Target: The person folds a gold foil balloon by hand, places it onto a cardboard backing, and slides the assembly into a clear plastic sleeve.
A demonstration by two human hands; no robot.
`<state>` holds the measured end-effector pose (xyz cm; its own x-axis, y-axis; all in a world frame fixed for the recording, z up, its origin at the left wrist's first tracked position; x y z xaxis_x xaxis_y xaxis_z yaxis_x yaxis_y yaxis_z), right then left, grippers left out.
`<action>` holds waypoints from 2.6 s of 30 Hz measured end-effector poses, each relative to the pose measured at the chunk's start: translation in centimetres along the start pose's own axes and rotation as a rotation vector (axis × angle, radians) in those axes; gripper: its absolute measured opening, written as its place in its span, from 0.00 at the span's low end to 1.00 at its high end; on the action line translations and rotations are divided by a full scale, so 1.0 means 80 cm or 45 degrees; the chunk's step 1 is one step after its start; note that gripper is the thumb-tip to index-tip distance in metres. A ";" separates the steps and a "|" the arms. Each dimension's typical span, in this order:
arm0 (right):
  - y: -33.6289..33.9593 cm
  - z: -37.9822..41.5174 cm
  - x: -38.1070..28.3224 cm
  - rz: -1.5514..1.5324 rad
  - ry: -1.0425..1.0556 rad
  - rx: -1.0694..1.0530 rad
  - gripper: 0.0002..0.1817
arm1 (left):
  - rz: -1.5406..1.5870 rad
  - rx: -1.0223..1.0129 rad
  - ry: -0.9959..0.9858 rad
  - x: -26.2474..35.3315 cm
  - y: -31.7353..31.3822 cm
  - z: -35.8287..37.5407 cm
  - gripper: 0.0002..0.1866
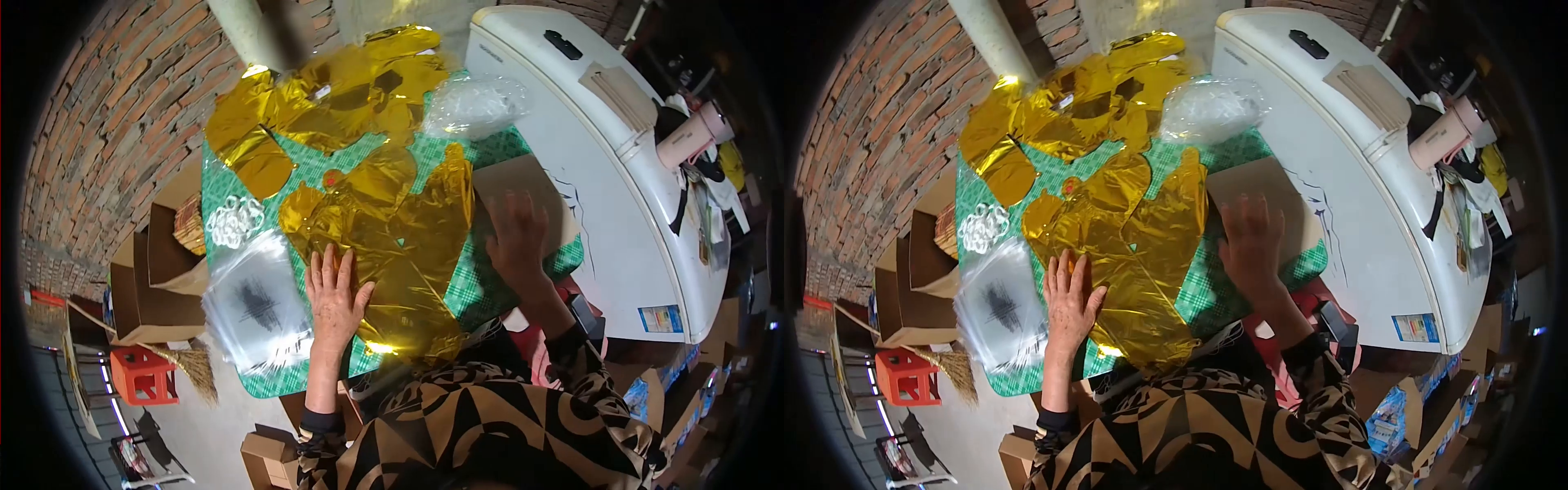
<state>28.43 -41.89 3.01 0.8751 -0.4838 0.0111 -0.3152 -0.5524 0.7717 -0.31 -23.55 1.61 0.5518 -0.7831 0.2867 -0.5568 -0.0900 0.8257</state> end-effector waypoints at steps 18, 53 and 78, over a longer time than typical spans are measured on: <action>-0.031 0.000 0.019 0.192 -0.128 -0.149 0.38 | 0.002 0.055 -0.030 -0.005 -0.012 -0.004 0.33; -0.197 -0.171 -0.051 -0.268 -0.078 0.042 0.17 | -0.580 0.280 0.290 -0.169 -0.048 -0.162 0.11; -0.174 -0.181 -0.045 -0.237 -0.214 -0.177 0.20 | 0.042 0.231 -0.064 -0.037 -0.001 -0.072 0.26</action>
<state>34.97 -22.67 1.44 0.8363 -0.4950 -0.2357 -0.0910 -0.5493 0.8307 1.67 -17.70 3.52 0.5024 -0.8168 0.2835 -0.6792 -0.1700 0.7140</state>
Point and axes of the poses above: each hand's wrist, its own z-axis away from the middle knuckle, its own y-axis out of the back of the hand, x = y × z, the point moved 4 cm from there along -z, towards the middle knuckle, and after that the axes turned 12 degrees about x, right-handed, at the moved point
